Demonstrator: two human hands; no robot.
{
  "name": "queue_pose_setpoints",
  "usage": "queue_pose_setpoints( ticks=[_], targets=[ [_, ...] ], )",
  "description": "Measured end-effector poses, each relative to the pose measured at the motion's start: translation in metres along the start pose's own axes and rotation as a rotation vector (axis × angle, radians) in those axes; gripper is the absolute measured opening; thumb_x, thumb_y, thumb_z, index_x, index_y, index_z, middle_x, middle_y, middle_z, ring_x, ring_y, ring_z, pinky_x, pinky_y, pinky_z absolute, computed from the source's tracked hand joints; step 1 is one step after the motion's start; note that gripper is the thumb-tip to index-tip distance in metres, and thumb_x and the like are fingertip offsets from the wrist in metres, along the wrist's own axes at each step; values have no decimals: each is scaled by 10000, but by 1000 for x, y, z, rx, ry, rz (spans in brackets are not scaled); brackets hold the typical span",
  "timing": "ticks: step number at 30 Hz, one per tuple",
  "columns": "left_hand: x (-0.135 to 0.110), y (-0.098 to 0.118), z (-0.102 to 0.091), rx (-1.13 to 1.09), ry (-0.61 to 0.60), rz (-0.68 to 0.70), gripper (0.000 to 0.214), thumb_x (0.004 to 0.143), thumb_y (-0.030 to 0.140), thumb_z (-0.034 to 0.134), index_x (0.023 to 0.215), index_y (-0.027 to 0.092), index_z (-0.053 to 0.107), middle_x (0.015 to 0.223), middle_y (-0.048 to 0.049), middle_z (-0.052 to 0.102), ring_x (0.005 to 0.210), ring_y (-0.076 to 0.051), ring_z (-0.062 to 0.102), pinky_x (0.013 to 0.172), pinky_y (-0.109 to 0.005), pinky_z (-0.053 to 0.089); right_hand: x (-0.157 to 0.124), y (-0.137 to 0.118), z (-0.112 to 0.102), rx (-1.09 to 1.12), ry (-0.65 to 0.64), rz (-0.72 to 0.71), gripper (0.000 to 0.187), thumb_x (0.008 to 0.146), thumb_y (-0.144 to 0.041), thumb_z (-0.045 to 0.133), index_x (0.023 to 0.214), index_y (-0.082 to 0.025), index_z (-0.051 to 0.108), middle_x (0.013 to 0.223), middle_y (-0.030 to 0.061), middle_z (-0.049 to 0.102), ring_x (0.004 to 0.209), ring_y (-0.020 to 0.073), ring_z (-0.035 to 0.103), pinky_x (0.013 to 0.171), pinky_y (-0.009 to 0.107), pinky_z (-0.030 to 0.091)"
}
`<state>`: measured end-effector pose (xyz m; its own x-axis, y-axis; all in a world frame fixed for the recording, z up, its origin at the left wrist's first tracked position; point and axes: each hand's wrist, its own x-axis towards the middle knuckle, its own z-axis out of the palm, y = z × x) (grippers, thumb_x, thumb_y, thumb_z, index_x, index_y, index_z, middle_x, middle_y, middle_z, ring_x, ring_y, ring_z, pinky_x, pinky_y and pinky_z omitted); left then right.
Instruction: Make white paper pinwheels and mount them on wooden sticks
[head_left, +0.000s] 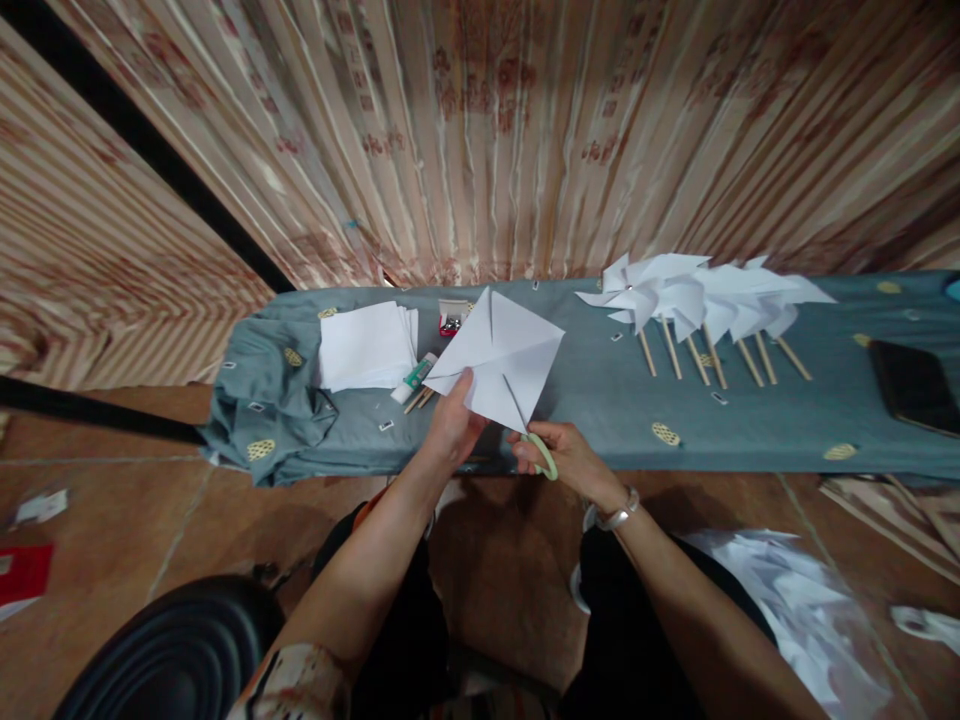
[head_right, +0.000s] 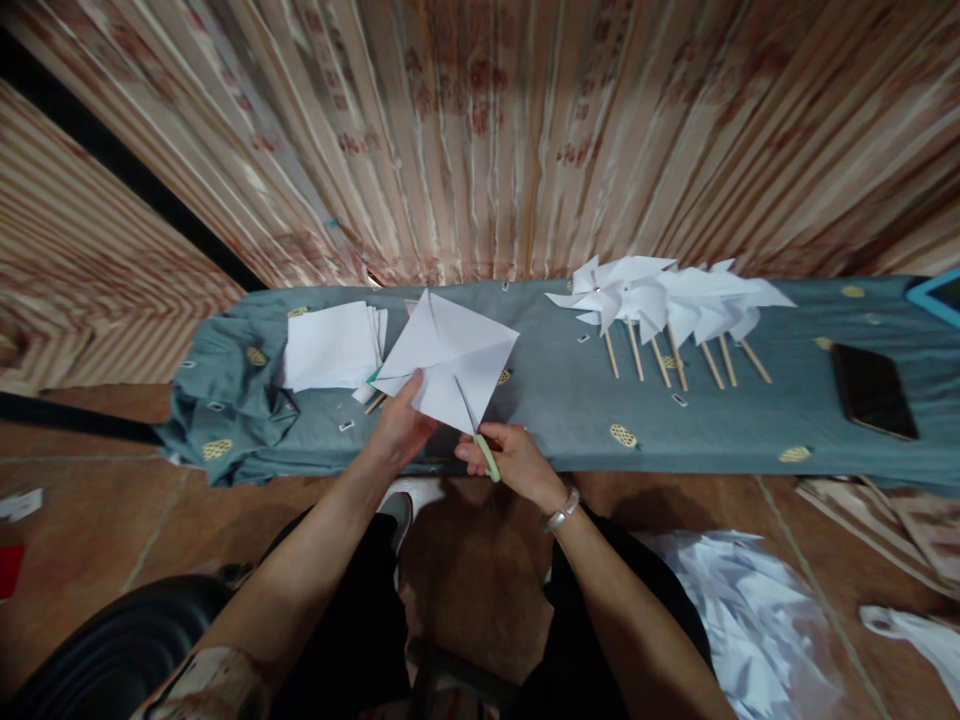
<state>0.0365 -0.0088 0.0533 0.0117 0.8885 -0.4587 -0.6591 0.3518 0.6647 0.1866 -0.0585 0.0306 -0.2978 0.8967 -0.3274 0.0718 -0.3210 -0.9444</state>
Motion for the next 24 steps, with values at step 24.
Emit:
queue_pose_setpoints(
  ticks=[24],
  targets=[
    [1,1,1,-10,28,24,178,902,194,523,985,153,675,927,-56,735,901,-177,689,886,-274,504,0,4,0,-26,-30,0,474,643,-624,736,727,-165,649,578,-3,635,501,88,531,483,210,402]
  ],
)
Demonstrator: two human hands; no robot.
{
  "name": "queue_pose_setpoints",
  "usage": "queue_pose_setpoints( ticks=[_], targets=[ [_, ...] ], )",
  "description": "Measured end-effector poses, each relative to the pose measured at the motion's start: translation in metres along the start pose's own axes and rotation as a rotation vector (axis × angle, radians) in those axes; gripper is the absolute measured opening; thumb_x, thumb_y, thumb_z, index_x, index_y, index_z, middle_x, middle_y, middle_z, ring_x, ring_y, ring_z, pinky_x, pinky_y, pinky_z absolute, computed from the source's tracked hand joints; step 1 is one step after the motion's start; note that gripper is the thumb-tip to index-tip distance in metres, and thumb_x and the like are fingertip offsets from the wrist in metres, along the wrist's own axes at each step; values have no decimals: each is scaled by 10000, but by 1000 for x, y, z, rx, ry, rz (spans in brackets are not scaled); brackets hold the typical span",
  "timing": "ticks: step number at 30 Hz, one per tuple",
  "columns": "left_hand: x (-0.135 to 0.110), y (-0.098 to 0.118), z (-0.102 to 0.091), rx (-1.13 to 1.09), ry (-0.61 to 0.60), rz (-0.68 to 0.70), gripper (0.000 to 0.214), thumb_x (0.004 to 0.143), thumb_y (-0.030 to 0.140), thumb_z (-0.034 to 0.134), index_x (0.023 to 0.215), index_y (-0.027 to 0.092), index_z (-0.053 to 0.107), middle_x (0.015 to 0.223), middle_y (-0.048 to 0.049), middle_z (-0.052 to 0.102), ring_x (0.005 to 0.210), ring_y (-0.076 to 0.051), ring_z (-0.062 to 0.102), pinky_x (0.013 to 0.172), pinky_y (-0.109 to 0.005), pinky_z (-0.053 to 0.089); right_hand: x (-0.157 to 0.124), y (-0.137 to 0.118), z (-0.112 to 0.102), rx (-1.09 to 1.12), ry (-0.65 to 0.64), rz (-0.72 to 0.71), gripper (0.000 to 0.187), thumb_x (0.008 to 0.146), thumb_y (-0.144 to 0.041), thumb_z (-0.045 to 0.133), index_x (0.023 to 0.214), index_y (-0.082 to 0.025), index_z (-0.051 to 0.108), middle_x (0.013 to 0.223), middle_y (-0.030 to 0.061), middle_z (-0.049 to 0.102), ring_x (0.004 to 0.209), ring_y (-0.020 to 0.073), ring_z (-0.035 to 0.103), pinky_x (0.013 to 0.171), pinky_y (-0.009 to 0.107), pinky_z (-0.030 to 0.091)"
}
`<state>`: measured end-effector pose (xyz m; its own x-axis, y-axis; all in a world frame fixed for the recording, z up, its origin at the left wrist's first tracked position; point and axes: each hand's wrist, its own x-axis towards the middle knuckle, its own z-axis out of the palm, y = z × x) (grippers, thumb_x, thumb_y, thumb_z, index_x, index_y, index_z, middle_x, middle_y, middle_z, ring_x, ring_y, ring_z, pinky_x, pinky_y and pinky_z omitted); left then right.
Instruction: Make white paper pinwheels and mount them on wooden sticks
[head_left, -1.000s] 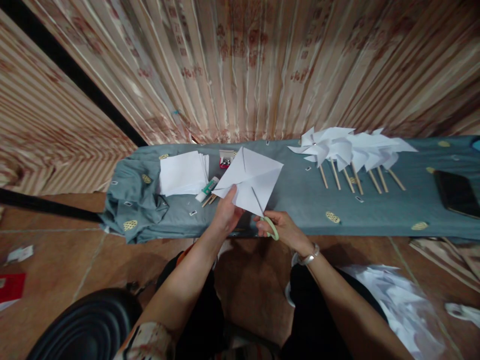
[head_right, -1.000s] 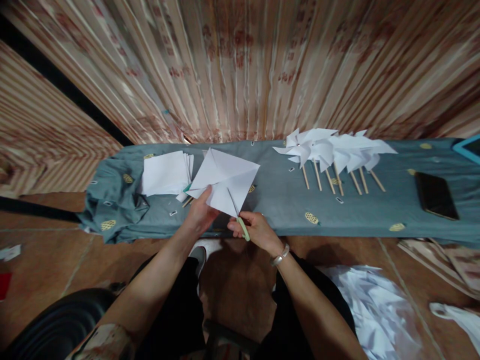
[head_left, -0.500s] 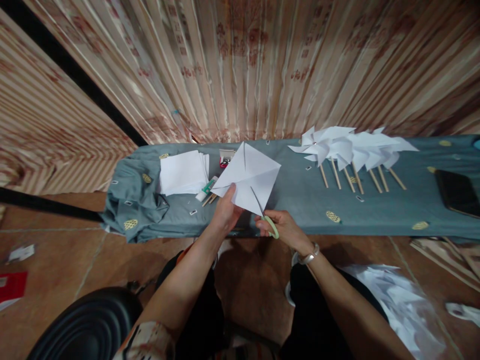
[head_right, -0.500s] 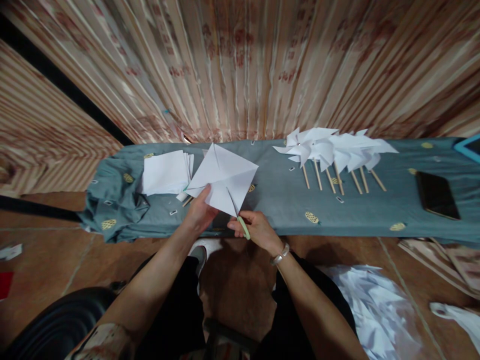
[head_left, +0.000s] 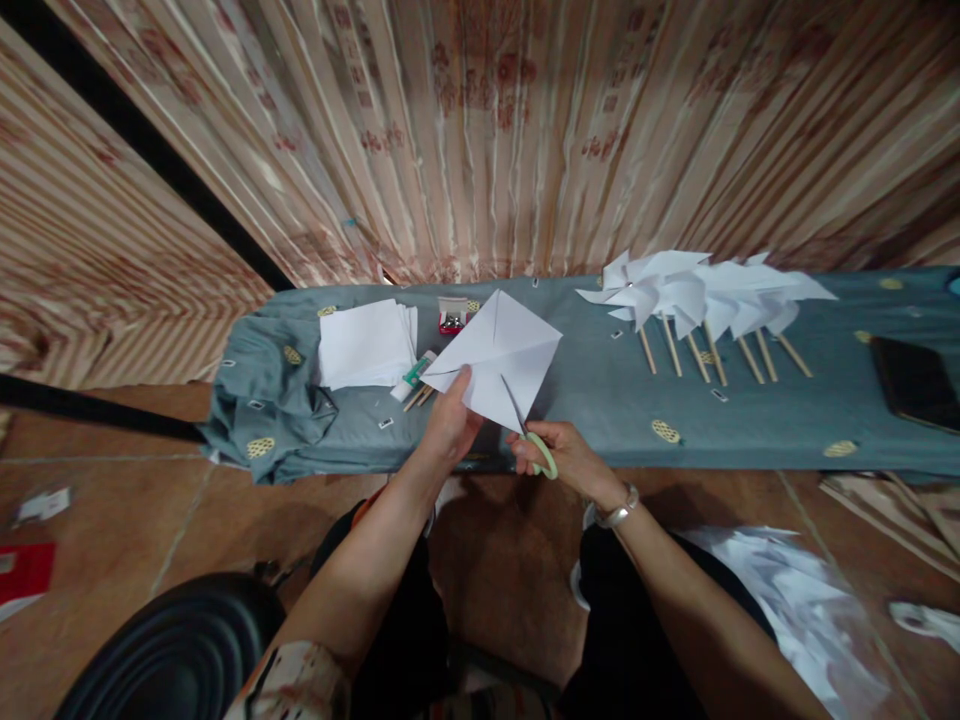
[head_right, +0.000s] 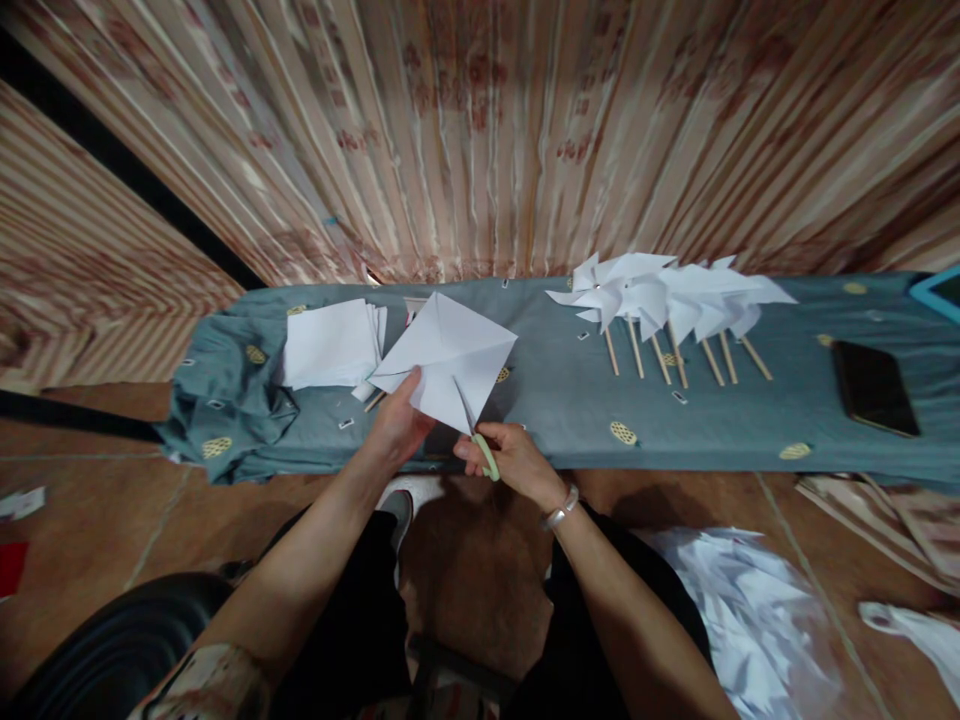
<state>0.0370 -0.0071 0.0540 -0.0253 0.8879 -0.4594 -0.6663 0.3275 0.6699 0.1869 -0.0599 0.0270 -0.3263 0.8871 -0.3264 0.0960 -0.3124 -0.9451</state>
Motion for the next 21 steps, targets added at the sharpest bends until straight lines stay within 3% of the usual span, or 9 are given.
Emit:
queue_pose_setpoints(
  ticks=[7,11,21],
  targets=[
    [-2,-2,-1,25,-12,-39,155,903,204,523,932,165,670,848,-27,732,821,-163,689,860,-282,531,1,5,-3,-22,-8,-51,439,712,-591,708,653,-165,622,617,17,660,541,91,547,515,206,402],
    [-3,-4,-2,29,-31,-40,140,896,214,535,915,163,663,804,-19,717,720,-142,667,796,-264,537,0,0,-2,-3,3,-42,458,672,-611,727,647,-168,616,605,15,659,530,94,544,511,212,399],
    [-2,-6,-2,24,-27,-35,173,905,221,515,960,163,669,822,-23,714,738,-149,660,774,-266,521,1,-2,-1,14,28,-11,481,606,-622,761,602,-169,599,554,-3,629,495,77,508,483,208,362]
  ],
)
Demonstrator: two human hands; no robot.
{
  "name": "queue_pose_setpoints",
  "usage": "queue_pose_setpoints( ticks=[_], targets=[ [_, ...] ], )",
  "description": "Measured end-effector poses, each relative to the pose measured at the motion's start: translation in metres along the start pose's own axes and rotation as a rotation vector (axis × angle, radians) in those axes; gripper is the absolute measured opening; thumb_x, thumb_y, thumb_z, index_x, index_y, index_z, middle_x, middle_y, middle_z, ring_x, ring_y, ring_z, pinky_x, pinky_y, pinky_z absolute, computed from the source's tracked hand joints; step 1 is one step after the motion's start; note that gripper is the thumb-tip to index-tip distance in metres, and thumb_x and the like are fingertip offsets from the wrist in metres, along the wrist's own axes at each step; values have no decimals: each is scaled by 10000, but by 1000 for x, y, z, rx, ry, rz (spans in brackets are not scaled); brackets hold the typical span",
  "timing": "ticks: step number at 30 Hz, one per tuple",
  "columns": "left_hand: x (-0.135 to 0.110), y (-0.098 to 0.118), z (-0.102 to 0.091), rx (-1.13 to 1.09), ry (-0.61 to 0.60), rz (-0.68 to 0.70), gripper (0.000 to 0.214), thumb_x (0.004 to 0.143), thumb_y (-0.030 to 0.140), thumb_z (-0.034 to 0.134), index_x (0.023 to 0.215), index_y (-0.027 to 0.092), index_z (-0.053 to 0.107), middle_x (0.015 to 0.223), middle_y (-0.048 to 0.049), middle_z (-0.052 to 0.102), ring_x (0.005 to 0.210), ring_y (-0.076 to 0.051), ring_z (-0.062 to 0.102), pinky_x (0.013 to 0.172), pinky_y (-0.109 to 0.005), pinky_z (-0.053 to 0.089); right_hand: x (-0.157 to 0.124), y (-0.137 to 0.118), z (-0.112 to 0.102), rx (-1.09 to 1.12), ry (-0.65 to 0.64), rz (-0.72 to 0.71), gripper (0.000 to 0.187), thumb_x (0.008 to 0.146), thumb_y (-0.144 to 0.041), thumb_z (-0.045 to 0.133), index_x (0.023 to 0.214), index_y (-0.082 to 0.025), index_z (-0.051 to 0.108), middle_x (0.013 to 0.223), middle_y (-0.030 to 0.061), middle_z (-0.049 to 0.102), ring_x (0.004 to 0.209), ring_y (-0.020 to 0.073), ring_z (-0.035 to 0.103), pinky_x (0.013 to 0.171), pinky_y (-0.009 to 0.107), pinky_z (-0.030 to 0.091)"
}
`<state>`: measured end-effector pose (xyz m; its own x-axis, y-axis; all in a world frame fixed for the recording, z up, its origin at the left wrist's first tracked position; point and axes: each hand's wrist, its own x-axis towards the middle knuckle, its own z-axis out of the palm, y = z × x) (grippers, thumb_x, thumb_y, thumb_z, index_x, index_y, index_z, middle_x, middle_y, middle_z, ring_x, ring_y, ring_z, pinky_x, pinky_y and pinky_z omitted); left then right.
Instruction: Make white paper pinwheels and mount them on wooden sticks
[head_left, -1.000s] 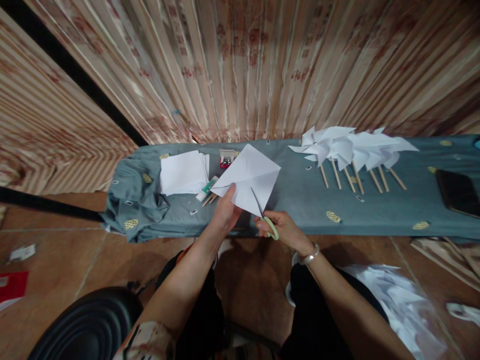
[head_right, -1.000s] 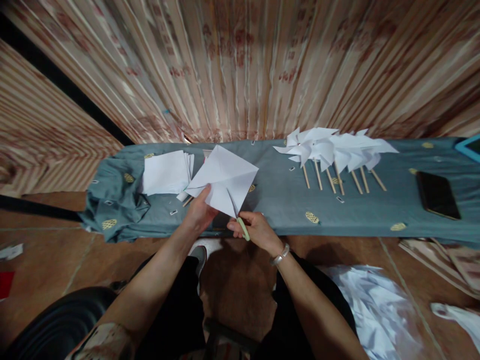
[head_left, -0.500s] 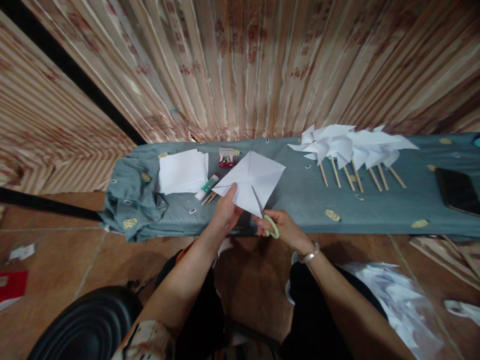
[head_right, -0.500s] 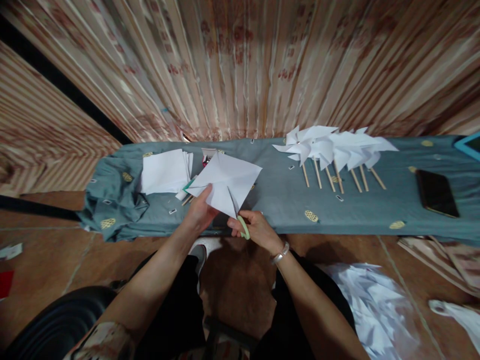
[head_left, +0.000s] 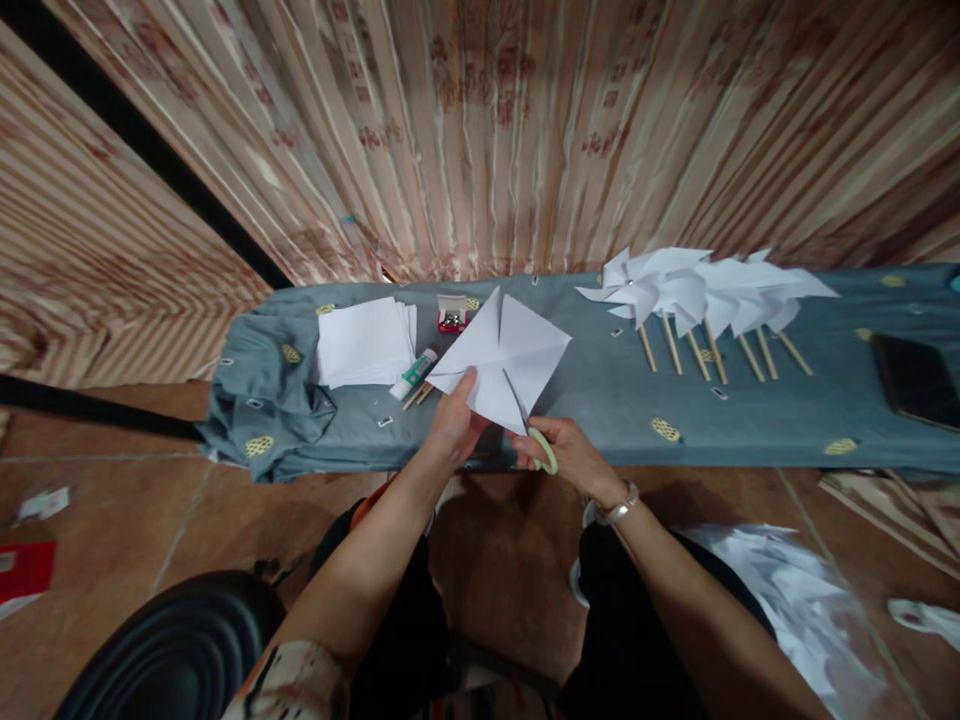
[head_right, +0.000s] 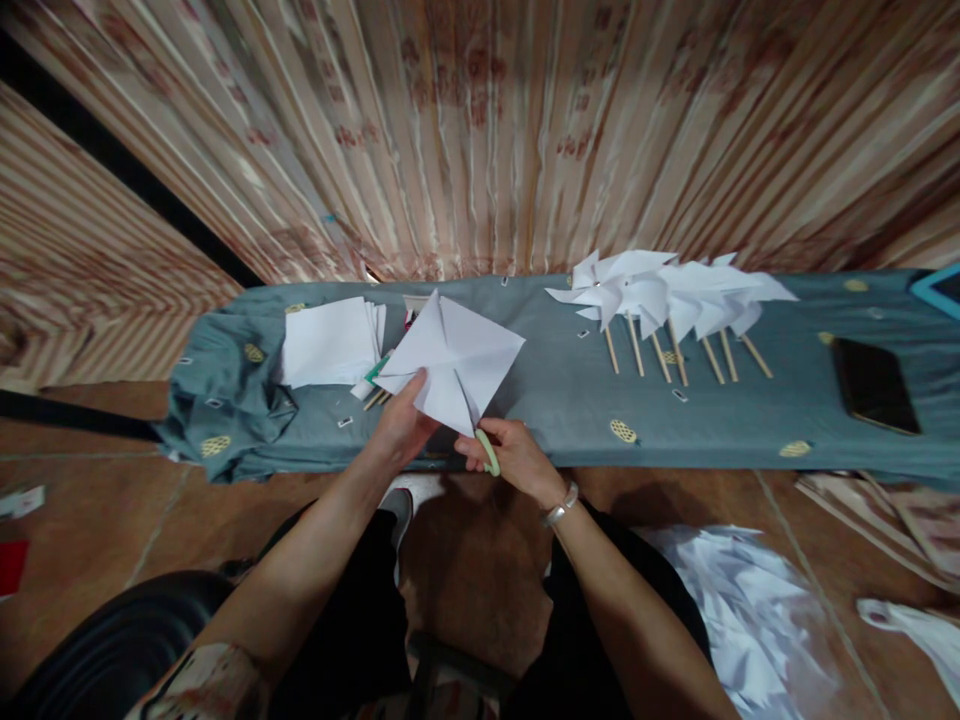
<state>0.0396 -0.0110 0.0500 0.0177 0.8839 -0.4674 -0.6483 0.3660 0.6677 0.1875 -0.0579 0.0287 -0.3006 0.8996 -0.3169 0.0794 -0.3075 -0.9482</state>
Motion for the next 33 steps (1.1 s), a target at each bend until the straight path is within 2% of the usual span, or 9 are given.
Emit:
queue_pose_setpoints(
  ticks=[11,15,18,21,25,27,28,33],
  targets=[
    [1,-1,-3,13,15,-15,195,887,256,554,1016,153,658,864,-36,720,737,-150,670,798,-282,525,2,6,0,-18,3,-19,477,638,-626,738,613,-170,600,548,3,619,492,86,501,482,218,360],
    [4,-2,-1,-11,-7,19,230,889,219,537,1071,135,650,921,-48,738,859,-171,691,902,-297,509,-3,4,-1,-70,-56,-17,495,695,-655,679,668,-164,621,640,34,669,555,101,542,524,221,398],
    [7,1,-1,-43,-19,58,261,901,197,515,1117,117,637,917,-54,746,924,-172,693,952,-294,493,-8,4,-5,-83,-133,6,528,705,-680,653,783,-158,652,689,41,684,587,107,561,535,219,410],
    [11,8,-3,-68,-19,80,276,917,191,485,1139,115,632,883,-57,751,936,-180,696,946,-309,505,-15,3,-12,-100,-229,58,543,691,-673,673,847,-153,658,694,35,681,590,106,566,534,217,418],
    [14,16,-10,-75,-11,111,300,872,215,565,1149,127,637,955,-75,751,935,-199,698,910,-320,525,-28,3,-32,-117,-307,124,506,683,-630,713,824,-146,662,681,37,682,563,96,553,523,219,423],
    [14,16,-13,-56,-1,110,308,843,224,605,1133,127,645,973,-80,748,929,-205,699,904,-323,526,-33,3,-45,-84,-243,110,498,685,-624,716,832,-150,673,664,33,678,539,92,542,505,219,415],
    [13,15,-14,-43,7,108,299,834,221,614,1115,127,652,961,-78,748,923,-206,700,901,-323,526,-35,3,-52,-61,-161,89,504,671,-621,728,857,-155,679,658,30,677,536,95,542,504,223,417],
    [5,3,-13,50,-47,67,201,822,166,584,997,132,678,863,-54,747,907,-197,699,887,-309,526,-30,5,-74,35,469,-149,510,595,-576,797,919,-203,674,743,19,710,610,119,593,572,243,461]
  ],
)
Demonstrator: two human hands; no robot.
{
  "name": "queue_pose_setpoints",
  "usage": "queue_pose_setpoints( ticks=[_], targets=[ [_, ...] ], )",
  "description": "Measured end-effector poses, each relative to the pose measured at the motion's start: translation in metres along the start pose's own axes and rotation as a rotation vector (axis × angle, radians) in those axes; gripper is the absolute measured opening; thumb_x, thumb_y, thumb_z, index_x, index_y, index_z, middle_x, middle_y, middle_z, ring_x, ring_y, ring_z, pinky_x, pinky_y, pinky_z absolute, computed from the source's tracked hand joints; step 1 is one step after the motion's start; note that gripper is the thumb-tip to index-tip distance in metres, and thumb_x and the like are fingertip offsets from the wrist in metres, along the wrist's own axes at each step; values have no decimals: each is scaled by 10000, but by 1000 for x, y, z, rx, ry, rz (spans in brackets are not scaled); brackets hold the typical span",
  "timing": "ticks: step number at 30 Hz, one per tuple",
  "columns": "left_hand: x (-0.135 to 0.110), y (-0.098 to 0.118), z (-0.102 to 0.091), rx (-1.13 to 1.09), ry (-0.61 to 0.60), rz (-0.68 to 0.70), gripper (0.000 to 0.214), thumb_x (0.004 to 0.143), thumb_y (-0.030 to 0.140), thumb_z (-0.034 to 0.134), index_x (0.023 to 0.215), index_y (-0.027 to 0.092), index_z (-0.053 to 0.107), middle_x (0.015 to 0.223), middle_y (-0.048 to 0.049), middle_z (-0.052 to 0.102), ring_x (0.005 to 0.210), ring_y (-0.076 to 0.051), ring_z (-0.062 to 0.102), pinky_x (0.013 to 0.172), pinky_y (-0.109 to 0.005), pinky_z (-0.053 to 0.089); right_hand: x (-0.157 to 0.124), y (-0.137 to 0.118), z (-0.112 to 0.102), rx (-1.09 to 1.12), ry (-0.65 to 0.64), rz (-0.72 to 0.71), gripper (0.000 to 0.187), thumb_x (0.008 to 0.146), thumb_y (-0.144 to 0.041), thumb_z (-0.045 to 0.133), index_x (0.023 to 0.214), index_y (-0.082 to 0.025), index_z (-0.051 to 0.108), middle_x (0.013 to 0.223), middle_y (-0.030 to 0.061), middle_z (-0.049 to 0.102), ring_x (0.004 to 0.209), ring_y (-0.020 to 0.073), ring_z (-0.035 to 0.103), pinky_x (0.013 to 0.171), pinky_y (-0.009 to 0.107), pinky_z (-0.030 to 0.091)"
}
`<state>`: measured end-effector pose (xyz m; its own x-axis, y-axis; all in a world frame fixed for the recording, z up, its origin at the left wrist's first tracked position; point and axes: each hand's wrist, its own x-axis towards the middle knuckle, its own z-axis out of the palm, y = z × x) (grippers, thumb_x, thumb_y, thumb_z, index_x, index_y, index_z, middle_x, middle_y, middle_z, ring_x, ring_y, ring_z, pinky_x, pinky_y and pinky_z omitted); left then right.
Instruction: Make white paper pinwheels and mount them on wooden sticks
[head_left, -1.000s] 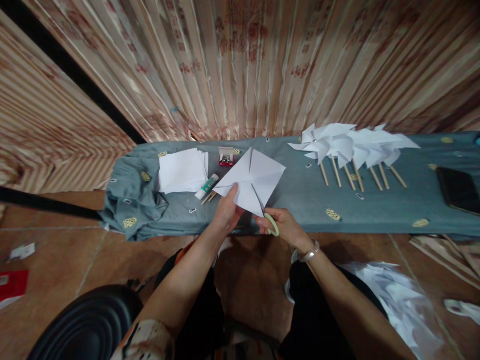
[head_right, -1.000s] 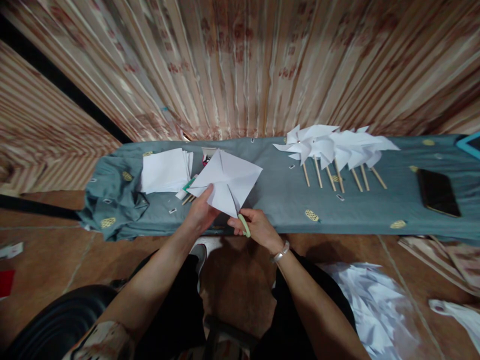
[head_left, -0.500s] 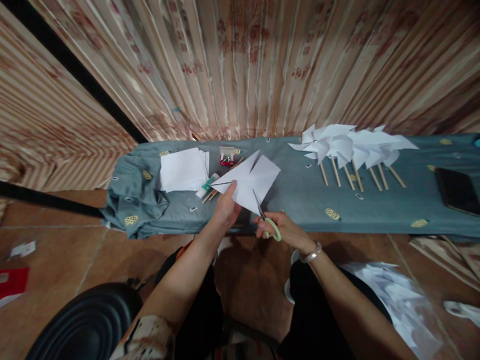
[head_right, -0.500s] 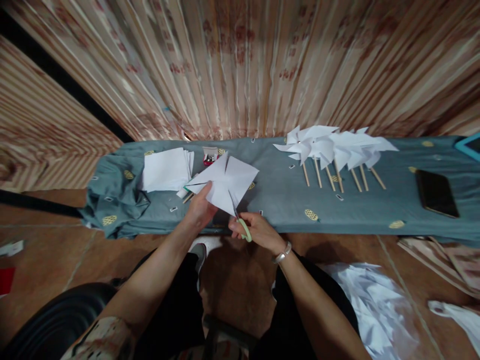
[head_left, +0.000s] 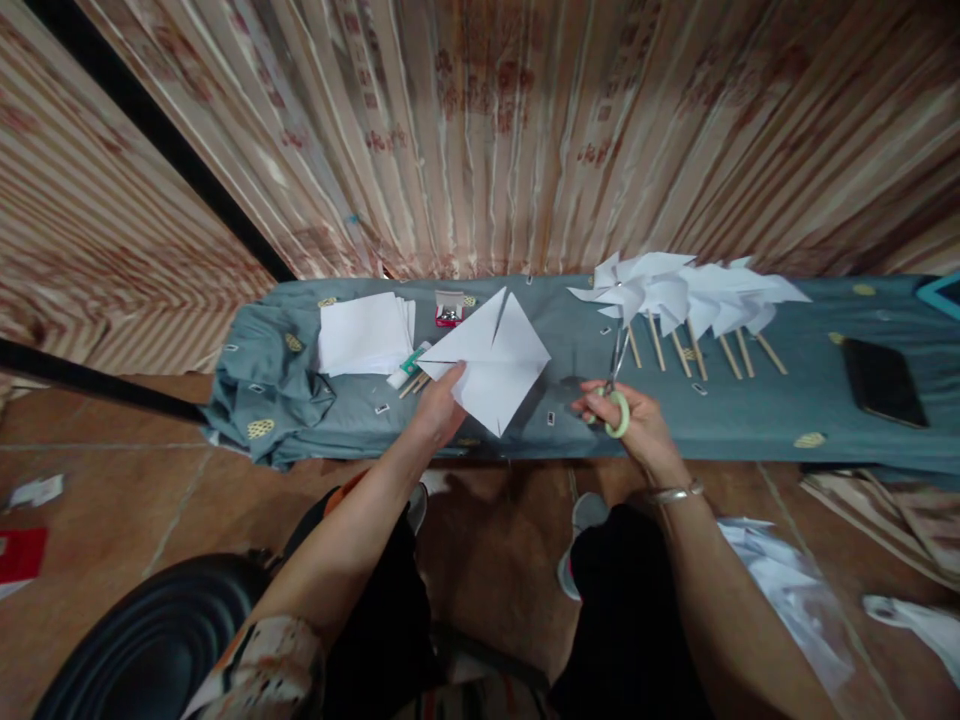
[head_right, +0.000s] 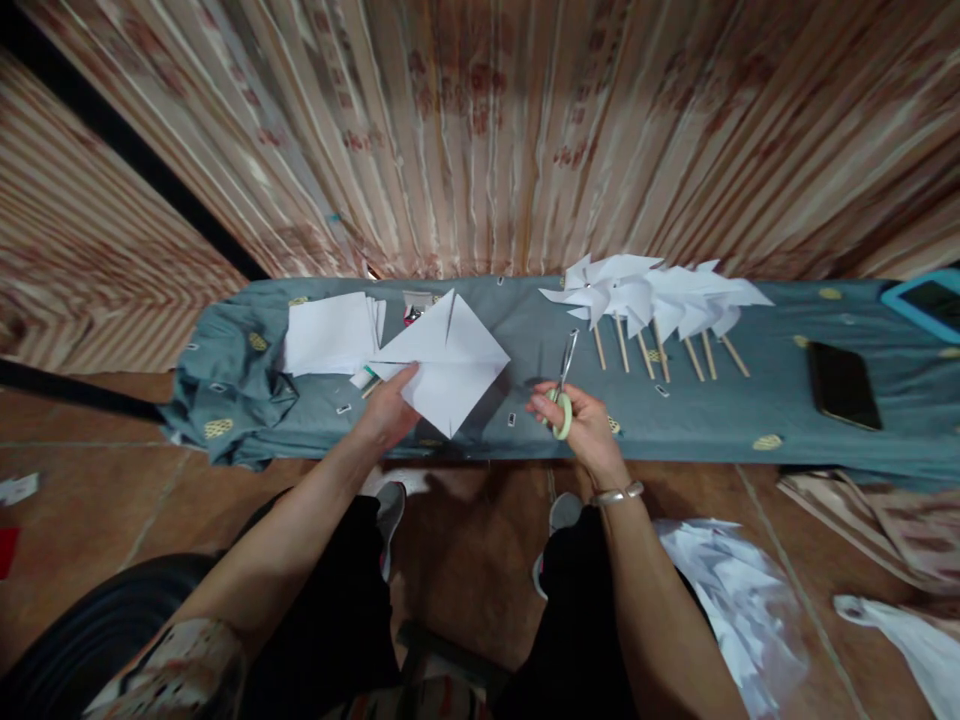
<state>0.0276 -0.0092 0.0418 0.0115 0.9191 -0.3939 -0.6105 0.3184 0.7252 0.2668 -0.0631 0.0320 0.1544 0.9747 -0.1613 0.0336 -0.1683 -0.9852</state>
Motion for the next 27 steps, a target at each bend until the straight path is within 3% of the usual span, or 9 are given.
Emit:
queue_pose_setpoints(
  ticks=[2,4,8,14,18,23,27],
  targets=[
    [-4,-7,0,48,-34,-45,159,808,167,592,932,128,684,838,-56,744,879,-202,700,865,-313,530,6,0,0,-24,125,-82,508,561,-532,830,921,-212,668,780,14,718,637,127,606,578,246,463],
    [-9,-14,0,114,-51,-100,131,783,184,627,879,117,685,816,-62,739,818,-204,698,820,-313,533,11,-2,1,-52,151,-141,519,540,-532,835,906,-212,656,781,14,719,654,142,615,565,250,461],
    [-17,-24,-2,240,-92,-190,180,747,219,681,887,106,691,783,-62,730,725,-192,675,746,-306,522,16,-6,6,-68,33,-156,551,507,-496,857,923,-203,645,791,12,719,669,148,620,582,258,469],
    [-24,-28,1,252,-103,-211,159,769,212,658,897,128,701,806,-61,739,723,-195,676,772,-318,519,12,-6,9,-51,-116,-90,510,502,-507,842,840,-186,633,671,-15,670,576,129,562,532,254,435],
    [-25,-16,8,186,-158,-224,341,804,449,632,953,148,692,861,-82,740,833,-237,695,825,-360,528,9,-4,8,-36,-94,-92,493,499,-491,837,814,-185,613,639,-28,639,551,120,532,499,242,390],
    [-36,1,20,159,-294,-147,479,780,600,594,994,182,688,1008,-101,726,1109,-274,627,953,-408,478,14,-5,13,98,73,-114,534,463,-509,838,828,-199,602,729,4,682,634,157,590,585,285,466],
    [-51,-10,25,276,-304,28,364,678,422,767,976,229,686,1140,-66,688,1229,-242,542,956,-338,453,19,-7,25,179,183,-155,544,463,-520,831,846,-209,601,803,24,711,717,187,635,678,326,513]
  ],
)
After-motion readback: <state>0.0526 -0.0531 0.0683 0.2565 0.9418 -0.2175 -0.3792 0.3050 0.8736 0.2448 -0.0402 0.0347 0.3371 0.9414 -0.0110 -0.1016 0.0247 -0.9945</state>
